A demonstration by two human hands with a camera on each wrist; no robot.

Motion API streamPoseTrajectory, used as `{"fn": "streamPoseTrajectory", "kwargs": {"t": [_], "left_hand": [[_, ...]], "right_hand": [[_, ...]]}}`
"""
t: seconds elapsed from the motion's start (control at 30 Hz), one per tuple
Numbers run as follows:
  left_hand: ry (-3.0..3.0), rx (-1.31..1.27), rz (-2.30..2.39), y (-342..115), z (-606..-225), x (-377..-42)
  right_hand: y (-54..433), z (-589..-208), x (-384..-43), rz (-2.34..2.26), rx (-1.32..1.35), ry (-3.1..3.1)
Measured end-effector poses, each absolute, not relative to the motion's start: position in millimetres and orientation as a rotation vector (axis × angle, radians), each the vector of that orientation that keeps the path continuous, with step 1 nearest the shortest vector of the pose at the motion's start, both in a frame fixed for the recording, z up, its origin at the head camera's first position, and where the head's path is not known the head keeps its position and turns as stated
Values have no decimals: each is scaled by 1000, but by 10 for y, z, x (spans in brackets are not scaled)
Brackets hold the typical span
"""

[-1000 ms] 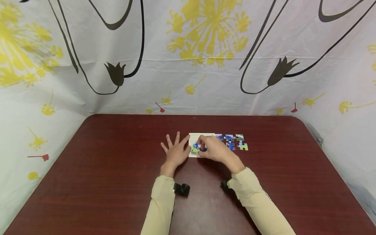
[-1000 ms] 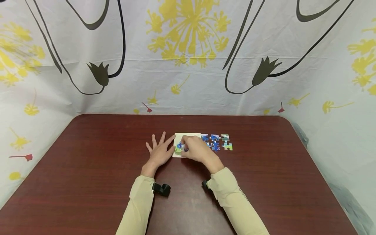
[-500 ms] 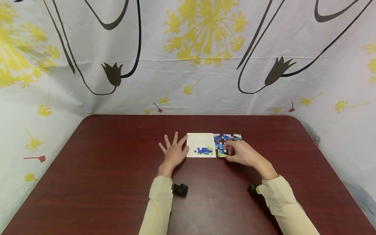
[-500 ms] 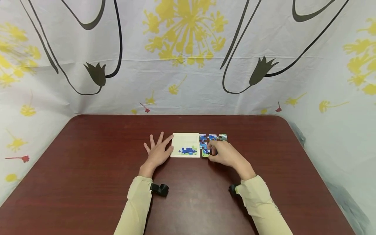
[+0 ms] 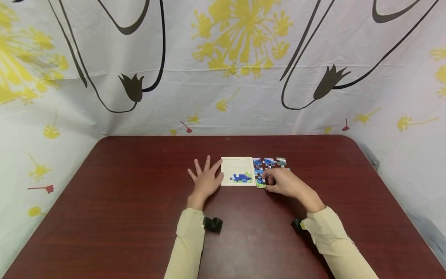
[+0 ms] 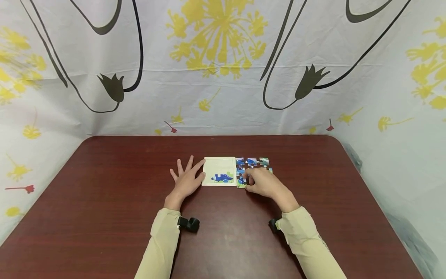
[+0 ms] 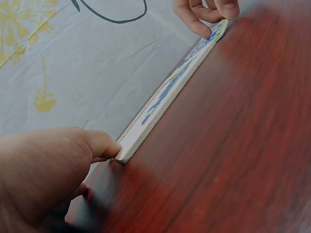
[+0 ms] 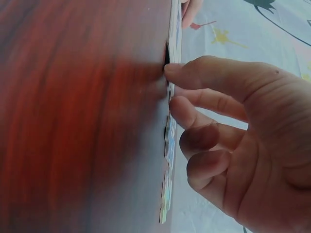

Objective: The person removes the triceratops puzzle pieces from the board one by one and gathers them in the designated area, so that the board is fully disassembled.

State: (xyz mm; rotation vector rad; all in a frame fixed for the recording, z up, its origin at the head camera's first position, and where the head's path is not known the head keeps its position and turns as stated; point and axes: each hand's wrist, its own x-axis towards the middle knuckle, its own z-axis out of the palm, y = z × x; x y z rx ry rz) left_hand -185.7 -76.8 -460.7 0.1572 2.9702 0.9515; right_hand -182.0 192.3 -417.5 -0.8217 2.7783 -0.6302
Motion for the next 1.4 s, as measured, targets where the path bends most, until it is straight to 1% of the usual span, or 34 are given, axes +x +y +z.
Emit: {"fn": "streamPoseTrajectory", "kwargs": {"t": [0.33,0.57,0.9,1.13,1.4], "left_hand": [[2971,160,953,-773,-4607,-1856],[2973,165,971,-780,-4596,-1843],[2974,166,977,-778,-4582,-1836],[2979,171,959,-755,-4602,-1844],[2988,151,943,-761,-4586,-1848]], "right_hand": [[1902,-4158,-1829,-635,-819,2791],[1900,-4071,-1822,-659,-838,2861],[1532,-3967,-1922,-684,-995,2802],[1352,-4073,-2036,-639,-878,2702],[1312,-4129,-2053,-665,-843,2675]]}}
